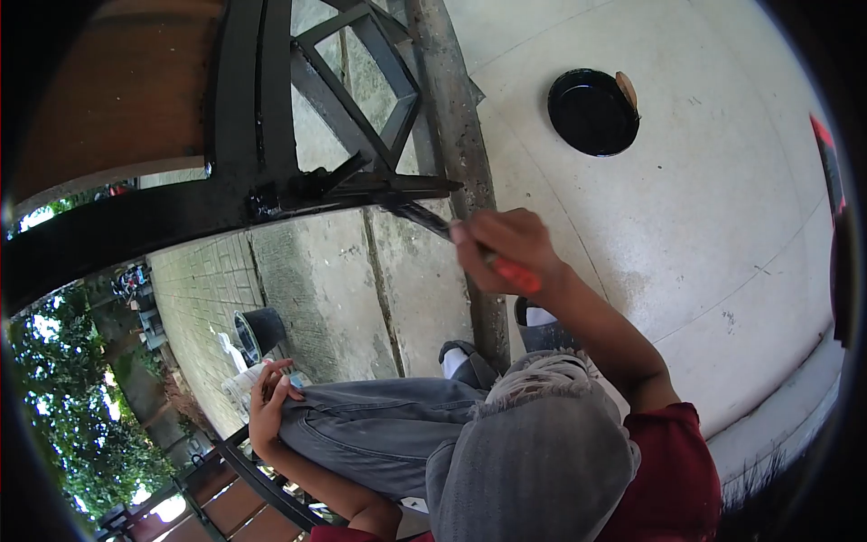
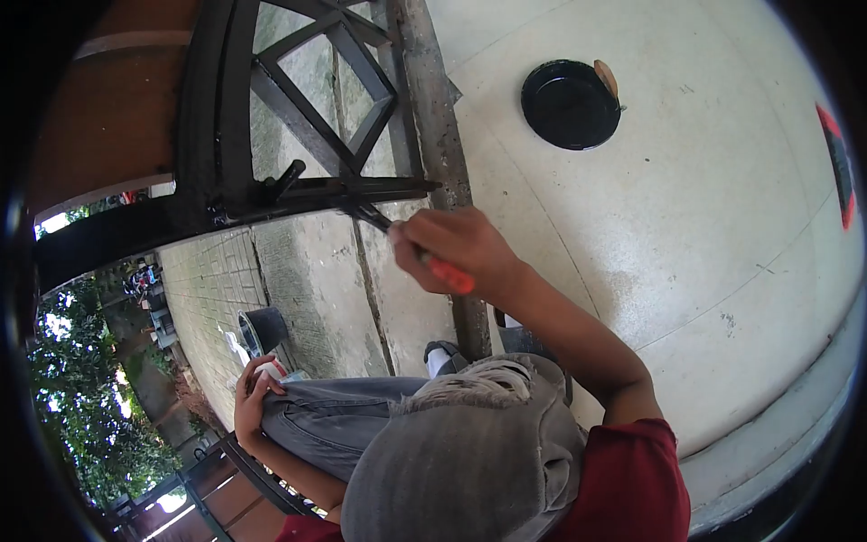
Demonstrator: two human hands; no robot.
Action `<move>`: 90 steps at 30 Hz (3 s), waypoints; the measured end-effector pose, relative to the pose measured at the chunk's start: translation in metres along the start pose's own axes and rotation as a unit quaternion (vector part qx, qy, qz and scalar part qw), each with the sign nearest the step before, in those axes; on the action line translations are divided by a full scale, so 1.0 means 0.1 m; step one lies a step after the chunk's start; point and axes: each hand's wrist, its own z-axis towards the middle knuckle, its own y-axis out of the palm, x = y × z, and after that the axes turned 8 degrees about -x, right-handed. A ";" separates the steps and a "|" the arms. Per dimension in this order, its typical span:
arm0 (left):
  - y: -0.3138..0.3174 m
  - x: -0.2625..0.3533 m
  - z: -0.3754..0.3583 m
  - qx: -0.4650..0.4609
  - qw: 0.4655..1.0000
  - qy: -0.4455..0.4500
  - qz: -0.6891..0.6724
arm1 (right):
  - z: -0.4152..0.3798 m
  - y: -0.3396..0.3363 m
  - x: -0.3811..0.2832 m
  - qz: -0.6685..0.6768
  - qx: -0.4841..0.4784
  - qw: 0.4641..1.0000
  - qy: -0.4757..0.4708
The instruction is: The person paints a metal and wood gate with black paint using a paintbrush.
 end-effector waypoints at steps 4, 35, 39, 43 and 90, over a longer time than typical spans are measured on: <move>-0.07 -0.13 0.01 -0.024 0.999 -0.006 -0.026 | 0.19 -0.26 0.14 0.084 0.045 0.982 0.163; 0.03 0.39 0.85 -0.089 0.973 -0.204 -0.055 | 0.98 -0.37 1.32 0.429 -0.120 0.855 0.265; 0.08 0.40 0.88 -0.097 0.971 -0.213 -0.050 | 0.94 -0.13 1.25 0.480 -0.123 0.826 0.269; 0.10 0.47 0.87 -0.089 0.971 -0.214 -0.048 | 0.97 -0.30 1.33 0.438 -0.077 0.858 0.258; 0.23 0.24 1.35 -0.189 0.970 -0.153 -0.002 | 0.54 -0.13 1.63 0.455 -0.099 0.802 0.373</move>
